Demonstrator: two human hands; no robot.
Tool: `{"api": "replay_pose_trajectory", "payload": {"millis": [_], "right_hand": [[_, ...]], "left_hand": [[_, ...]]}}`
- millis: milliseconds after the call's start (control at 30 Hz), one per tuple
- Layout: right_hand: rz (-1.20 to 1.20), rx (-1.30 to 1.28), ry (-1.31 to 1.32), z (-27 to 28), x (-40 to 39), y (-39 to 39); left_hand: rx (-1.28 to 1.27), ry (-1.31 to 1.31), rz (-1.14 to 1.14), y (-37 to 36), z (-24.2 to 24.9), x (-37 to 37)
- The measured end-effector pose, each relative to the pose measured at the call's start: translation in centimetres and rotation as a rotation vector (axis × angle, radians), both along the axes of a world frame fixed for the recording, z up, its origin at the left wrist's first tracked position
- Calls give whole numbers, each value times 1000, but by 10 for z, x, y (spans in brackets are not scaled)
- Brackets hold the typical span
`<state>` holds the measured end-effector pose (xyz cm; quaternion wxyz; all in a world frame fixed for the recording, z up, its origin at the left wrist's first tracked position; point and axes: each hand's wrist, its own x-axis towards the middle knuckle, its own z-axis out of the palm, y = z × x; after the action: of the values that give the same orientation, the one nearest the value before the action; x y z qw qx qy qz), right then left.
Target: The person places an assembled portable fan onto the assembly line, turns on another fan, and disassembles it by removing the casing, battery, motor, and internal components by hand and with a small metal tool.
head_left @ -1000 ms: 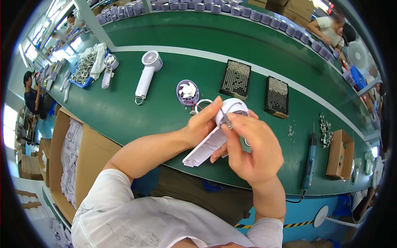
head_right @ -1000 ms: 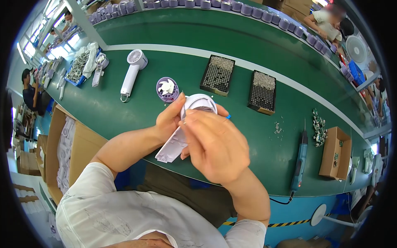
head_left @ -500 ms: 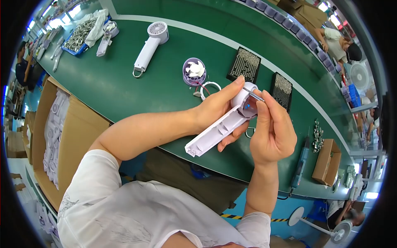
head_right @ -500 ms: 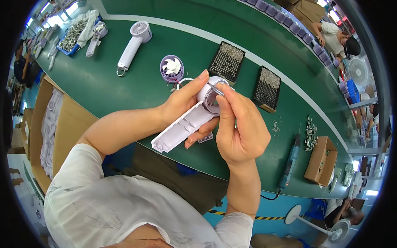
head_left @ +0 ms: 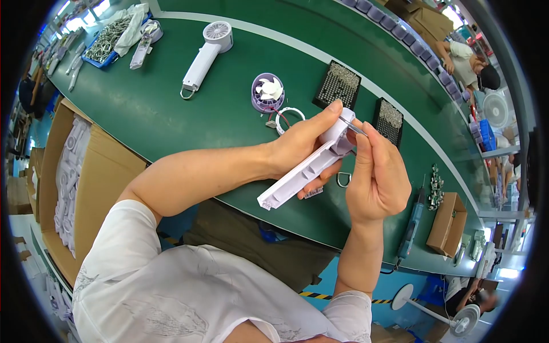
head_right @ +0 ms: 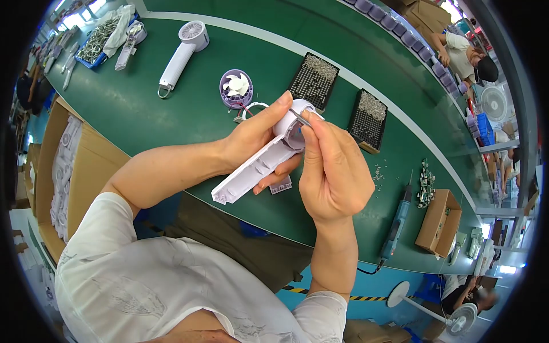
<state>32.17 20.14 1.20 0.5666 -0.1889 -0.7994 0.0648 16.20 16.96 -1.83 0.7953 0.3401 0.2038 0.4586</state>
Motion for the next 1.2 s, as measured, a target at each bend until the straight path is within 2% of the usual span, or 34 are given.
{"api": "replay_pose_trajectory", "payload": {"millis": [633,833,1000,1200], "right_hand": [[51,29,17,-9,-1,2],[60,22,29,-12,-1,3],[99,27,43,-9,-2,4],[114,39,44,-3,-4,0]], "left_hand": [[70,22,18,-2,-3,-1],[60,49,63,-5,4,-1],[163,143,146,-2,-9,0],[217,45,155,-4,-7,-1]]}}
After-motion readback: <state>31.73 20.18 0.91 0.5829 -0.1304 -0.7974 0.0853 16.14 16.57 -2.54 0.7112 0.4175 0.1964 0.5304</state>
